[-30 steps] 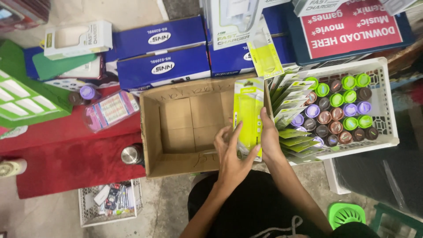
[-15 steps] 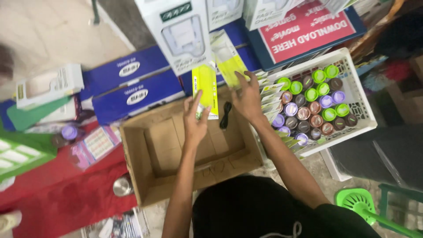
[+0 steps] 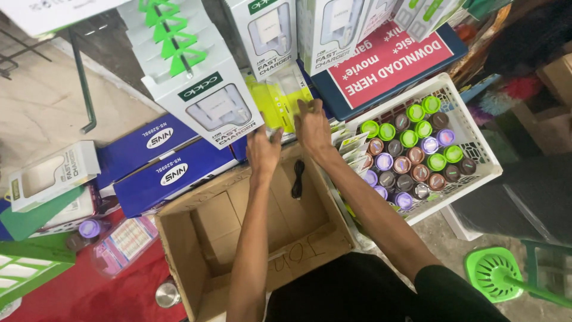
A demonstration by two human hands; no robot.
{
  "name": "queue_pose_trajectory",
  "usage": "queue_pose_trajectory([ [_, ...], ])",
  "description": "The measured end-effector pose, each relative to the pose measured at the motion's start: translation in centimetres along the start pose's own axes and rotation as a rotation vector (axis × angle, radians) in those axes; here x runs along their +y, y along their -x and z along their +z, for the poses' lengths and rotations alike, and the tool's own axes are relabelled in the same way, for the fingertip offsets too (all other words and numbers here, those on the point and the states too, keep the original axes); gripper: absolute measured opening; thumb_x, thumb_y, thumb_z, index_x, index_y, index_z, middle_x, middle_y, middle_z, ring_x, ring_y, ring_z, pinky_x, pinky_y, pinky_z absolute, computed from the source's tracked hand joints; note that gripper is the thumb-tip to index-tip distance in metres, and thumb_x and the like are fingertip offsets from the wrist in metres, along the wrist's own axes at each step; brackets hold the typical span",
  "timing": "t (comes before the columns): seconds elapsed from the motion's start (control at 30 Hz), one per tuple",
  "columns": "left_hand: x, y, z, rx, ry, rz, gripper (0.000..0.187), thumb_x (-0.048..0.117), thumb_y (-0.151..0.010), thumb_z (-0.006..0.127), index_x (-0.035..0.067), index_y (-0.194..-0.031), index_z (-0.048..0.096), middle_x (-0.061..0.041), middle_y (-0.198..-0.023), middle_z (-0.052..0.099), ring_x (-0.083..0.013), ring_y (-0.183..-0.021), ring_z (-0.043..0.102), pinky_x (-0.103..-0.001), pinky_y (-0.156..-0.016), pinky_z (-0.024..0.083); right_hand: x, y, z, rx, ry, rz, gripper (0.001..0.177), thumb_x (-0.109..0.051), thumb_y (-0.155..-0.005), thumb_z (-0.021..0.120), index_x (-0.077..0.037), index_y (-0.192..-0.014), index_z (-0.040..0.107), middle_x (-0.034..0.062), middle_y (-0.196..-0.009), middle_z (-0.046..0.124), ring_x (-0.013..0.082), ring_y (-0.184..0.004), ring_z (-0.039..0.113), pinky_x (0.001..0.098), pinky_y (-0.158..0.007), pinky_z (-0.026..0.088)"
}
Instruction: Sorting and organizing electronic accessories and small containers into boxes.
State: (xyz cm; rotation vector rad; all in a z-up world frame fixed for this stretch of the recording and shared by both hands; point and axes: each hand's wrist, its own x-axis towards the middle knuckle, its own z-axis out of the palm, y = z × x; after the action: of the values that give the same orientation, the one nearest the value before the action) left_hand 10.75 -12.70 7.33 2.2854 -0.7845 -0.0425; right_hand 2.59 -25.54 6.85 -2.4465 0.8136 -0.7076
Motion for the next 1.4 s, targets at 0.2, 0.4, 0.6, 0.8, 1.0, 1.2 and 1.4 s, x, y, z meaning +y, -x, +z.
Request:
queue_pose_trajectory([
  [0.2, -2.4, -0.7, 2.4, -0.106, -0.159, -0.14, 0.072, 0.048, -0.09, 0.076, 0.008, -0.145, 0.051, -0.034, -0.121, 0.065, -0.0383, -0.086, 0.074, -0.035, -0.054, 0.063, -2.4, 1.0, -5.5, 0.079, 0.045, -0.123, 0.05, -0.013, -0.079, 0.077, -0.001, -0.126, 0.066, 0.0242, -0.121, 0.059, 0.0441, -0.101, 0.066, 0.0475, -0.08, 0.057],
  [0.4, 3.0, 8.0, 0.2, -0.186, 0.203, -0.05, 0.027, 0.029, -0.098, 0.072, 0.01, -0.116, 0.073, -0.01, -0.109, 0.071, -0.023, -0.076, 0.071, -0.036, -0.057, 0.059, 6.8, 7.3, -13.8, -0.218, -0.105, 0.116, 0.016, -0.016, -0.087, 0.077, -0.01, -0.102, 0.078, 0.011, -0.104, 0.075, 0.0241, -0.079, 0.074, 0.0374, -0.071, 0.059],
  [0.6, 7.2, 13.8, 4.2, -0.131, 0.168, 0.423, 0.025, 0.022, -0.084, 0.081, 0.005, -0.1, 0.073, -0.012, -0.098, 0.071, -0.0297, -0.094, 0.065, -0.045, -0.083, 0.051, 10.7, 11.5, -16.3, -0.287, -0.428, 0.077, 0.021, -0.008, -0.086, 0.075, -0.007, -0.107, 0.073, 0.0093, -0.122, 0.071, 0.0191, -0.098, 0.073, 0.0309, -0.074, 0.062],
  [0.8, 9.0, 14.9, 3.4, -0.117, 0.196, 0.391, 0.009, 0.014, -0.087, 0.077, 0.008, -0.092, 0.075, -0.007, -0.093, 0.077, -0.0254, -0.087, 0.068, -0.042, -0.08, 0.047, 10.4, 12.7, -17.5, -0.166, -0.56, 0.161, 0.039, -0.009, -0.089, 0.073, -0.002, -0.127, 0.064, 0.0116, -0.135, 0.061, 0.0198, -0.109, 0.066, 0.0307, -0.082, 0.056],
  [1.0, 7.5, 13.8, -0.9, -0.158, 1.031, -0.045, 0.012, 0.006, -0.098, 0.071, 0.001, -0.109, 0.071, -0.007, -0.094, 0.078, -0.0048, -0.073, 0.066, -0.021, -0.061, 0.051, 12.0, 13.9, -17.8, -0.554, -0.991, -0.028, 0.075, -0.06, -0.107, 0.049, 0.004, -0.144, 0.057, 0.0173, -0.143, 0.063, 0.0243, -0.133, 0.06, 0.0375, -0.115, 0.045],
  [1.2, 6.6, 14.0, -6.7, 0.189, 1.214, -0.206, 0.019, 0.007, -0.104, 0.065, -0.004, -0.119, 0.066, -0.005, -0.098, 0.075, -0.0075, -0.082, 0.065, -0.023, -0.073, 0.051, -2.1, 17.4, -14.2, -1.078, -1.892, 0.408, 0.091, -0.068, -0.1, 0.044, 0.001, -0.158, 0.032, 0.025, -0.153, 0.051, 0.0428, -0.12, 0.066, 0.0507, -0.098, 0.056],
  [1.4, 2.7, 19.9, -9.2, 0.375, 0.623, -0.288, 0.049, 0.016, -0.099, 0.072, 0.001, -0.144, 0.057, -0.015, -0.114, 0.063, -0.0125, -0.085, 0.059, -0.025, -0.069, 0.053, -4.1, 21.5, -6.6, -0.887, -1.77, 0.874, 0.072, -0.058, -0.101, 0.036, -0.002, -0.144, 0.049, 0.0206, -0.129, 0.063, 0.0352, -0.11, 0.068, 0.0503, -0.085, 0.059],
])
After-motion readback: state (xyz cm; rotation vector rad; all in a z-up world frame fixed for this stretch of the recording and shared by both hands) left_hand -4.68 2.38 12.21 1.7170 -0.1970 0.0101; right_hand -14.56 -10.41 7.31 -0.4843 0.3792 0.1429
